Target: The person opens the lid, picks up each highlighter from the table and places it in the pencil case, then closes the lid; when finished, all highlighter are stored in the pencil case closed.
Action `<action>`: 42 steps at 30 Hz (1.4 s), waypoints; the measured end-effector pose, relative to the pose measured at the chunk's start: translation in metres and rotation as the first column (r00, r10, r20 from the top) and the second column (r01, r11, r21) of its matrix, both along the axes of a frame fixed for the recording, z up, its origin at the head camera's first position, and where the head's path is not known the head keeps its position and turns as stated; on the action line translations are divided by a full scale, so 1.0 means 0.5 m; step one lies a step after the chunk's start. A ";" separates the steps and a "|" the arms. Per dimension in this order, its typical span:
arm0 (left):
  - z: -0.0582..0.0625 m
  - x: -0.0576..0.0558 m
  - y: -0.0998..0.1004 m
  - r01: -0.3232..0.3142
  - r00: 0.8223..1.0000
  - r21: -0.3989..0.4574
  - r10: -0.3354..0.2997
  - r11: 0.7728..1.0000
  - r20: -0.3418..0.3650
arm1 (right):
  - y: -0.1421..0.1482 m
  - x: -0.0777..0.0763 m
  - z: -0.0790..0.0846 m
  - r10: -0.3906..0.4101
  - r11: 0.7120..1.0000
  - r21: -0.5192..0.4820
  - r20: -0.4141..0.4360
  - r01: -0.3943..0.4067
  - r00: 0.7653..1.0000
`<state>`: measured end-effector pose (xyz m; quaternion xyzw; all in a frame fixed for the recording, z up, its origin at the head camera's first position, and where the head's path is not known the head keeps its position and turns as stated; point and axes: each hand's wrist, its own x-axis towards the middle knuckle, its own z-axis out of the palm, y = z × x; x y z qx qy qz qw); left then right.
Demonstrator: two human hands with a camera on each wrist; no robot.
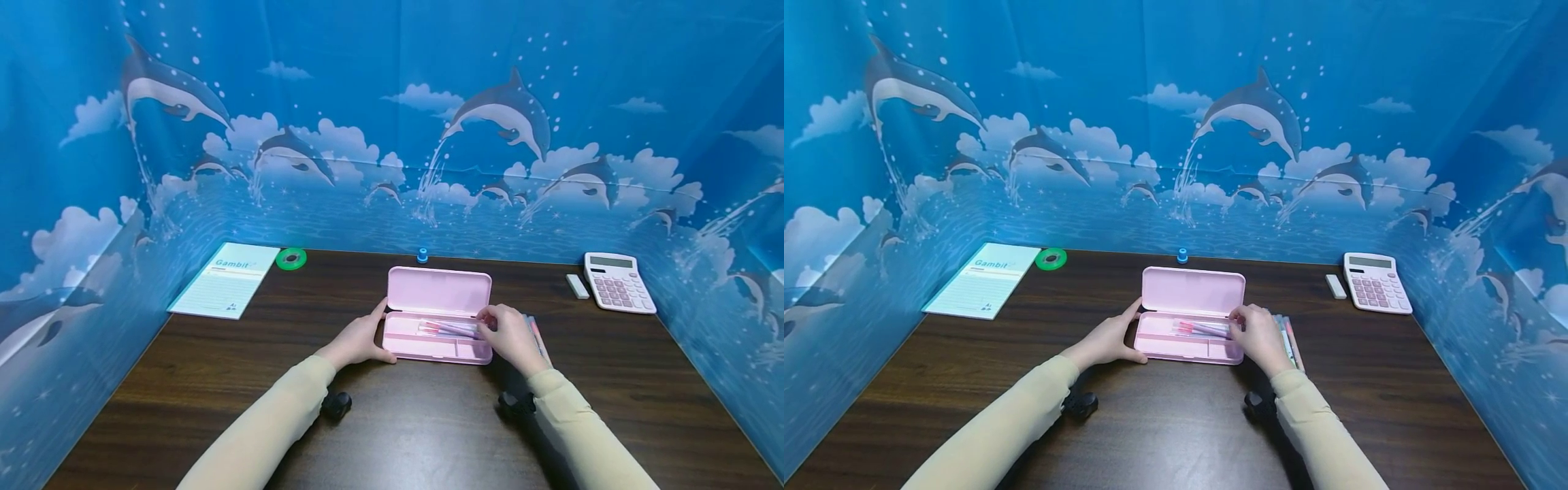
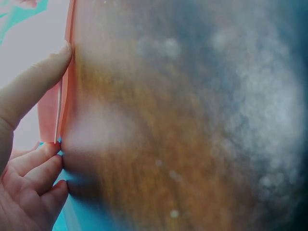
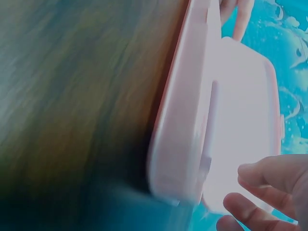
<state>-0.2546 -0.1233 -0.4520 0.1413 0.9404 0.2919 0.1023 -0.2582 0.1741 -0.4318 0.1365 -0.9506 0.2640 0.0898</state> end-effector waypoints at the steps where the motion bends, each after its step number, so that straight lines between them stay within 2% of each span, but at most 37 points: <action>1: 0.000 0.000 0.000 -0.001 1.000 0.000 0.001 1.000 0.001 | 0.006 0.001 -0.001 -0.012 1.000 0.007 0.002 0.012 1.000; 8: -0.006 -0.002 0.001 0.010 1.000 -0.003 -0.010 1.000 -0.003 | 0.060 0.014 -0.007 -0.072 0.997 0.034 0.026 0.071 0.997; 18: -0.002 -0.002 0.001 -0.002 1.000 -0.012 0.002 1.000 0.000 | 0.128 0.025 -0.009 -0.155 0.987 0.051 0.057 0.153 0.986; 24: -0.003 -0.002 0.003 -0.002 1.000 -0.003 0.002 1.000 0.001 | 0.165 0.034 -0.017 -0.175 0.984 0.057 0.076 0.171 0.982; 32: -0.003 -0.002 -0.003 -0.010 1.000 -0.012 0.011 1.000 0.005 | 0.192 0.039 -0.023 -0.215 0.976 0.073 0.124 0.207 0.969; 42: -0.005 -0.004 -0.002 -0.003 1.000 -0.013 0.003 1.000 0.005 | 0.204 0.040 -0.029 -0.204 0.979 0.065 0.172 0.196 0.964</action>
